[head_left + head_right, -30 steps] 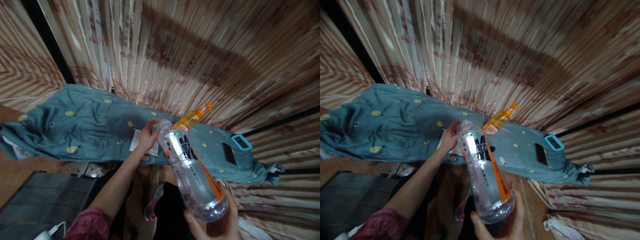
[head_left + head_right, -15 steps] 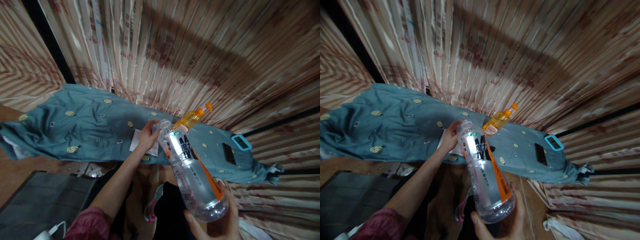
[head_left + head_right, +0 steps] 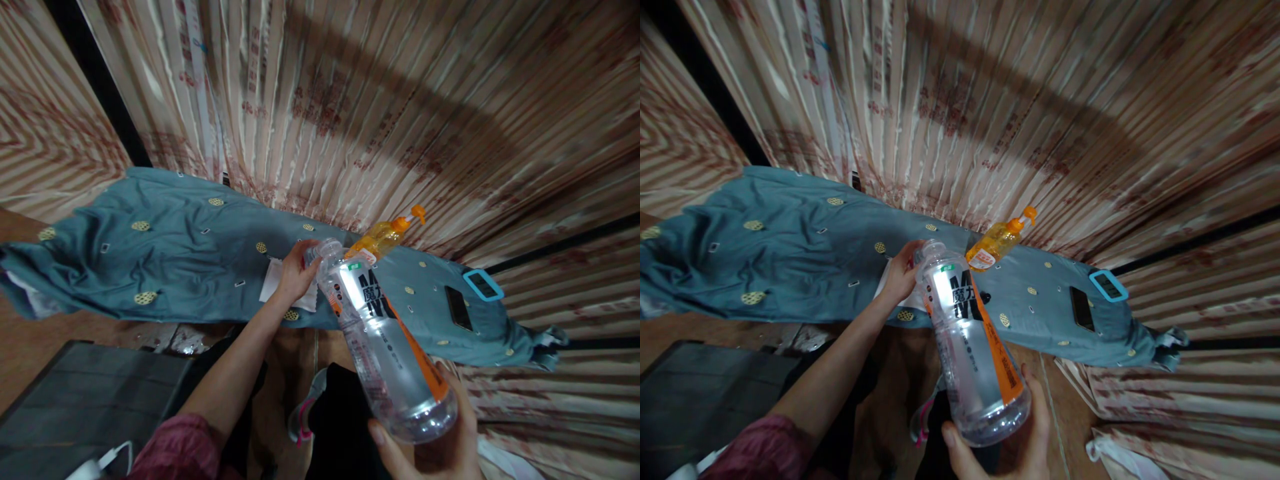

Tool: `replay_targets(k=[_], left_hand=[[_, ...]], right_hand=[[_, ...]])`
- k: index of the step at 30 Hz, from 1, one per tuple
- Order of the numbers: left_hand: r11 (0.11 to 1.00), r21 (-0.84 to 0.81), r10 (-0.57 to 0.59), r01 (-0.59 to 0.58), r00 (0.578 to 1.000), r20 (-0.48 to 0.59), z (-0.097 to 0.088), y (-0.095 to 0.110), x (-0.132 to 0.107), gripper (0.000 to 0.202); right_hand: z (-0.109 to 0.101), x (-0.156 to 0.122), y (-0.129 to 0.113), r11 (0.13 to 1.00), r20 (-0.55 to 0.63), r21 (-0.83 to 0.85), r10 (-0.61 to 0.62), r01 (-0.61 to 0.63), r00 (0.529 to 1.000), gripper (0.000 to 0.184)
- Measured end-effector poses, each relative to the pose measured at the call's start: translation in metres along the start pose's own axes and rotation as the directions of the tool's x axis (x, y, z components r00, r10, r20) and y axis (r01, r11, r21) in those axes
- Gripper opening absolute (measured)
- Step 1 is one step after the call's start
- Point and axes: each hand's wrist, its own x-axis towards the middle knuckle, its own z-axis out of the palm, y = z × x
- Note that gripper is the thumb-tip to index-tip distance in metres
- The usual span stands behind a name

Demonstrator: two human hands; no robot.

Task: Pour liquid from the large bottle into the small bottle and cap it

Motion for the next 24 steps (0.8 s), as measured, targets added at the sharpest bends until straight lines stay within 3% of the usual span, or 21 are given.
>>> replay_targets(k=[6,17,24], left_hand=[[1.000,-0.008,0.008,-0.008,1.000,-0.001,-0.0002,-0.0006,0.0005,0.037],[1.000,0.006,0.006,-0.006,1.000,-0.001,-0.0001,0.0004,0.0004,0.036],[1.000,0.012,0.010,-0.010,1.000,-0.007,0.0001,0.0003,0.0005,0.032]], right_hand=[[0.0031,-0.0016,-0.0065,0.996,-0.015,0.042,0.076,-0.075,0.997,0.104],[0.0016,-0.0004,-0.0008,1.000,-0.020,-0.010,-0.014,0.014,1.000,0.102],[0.0020,-0.0028,-0.0002,0.999,-0.018,-0.038,-0.001,0.001,1.000,0.103]])
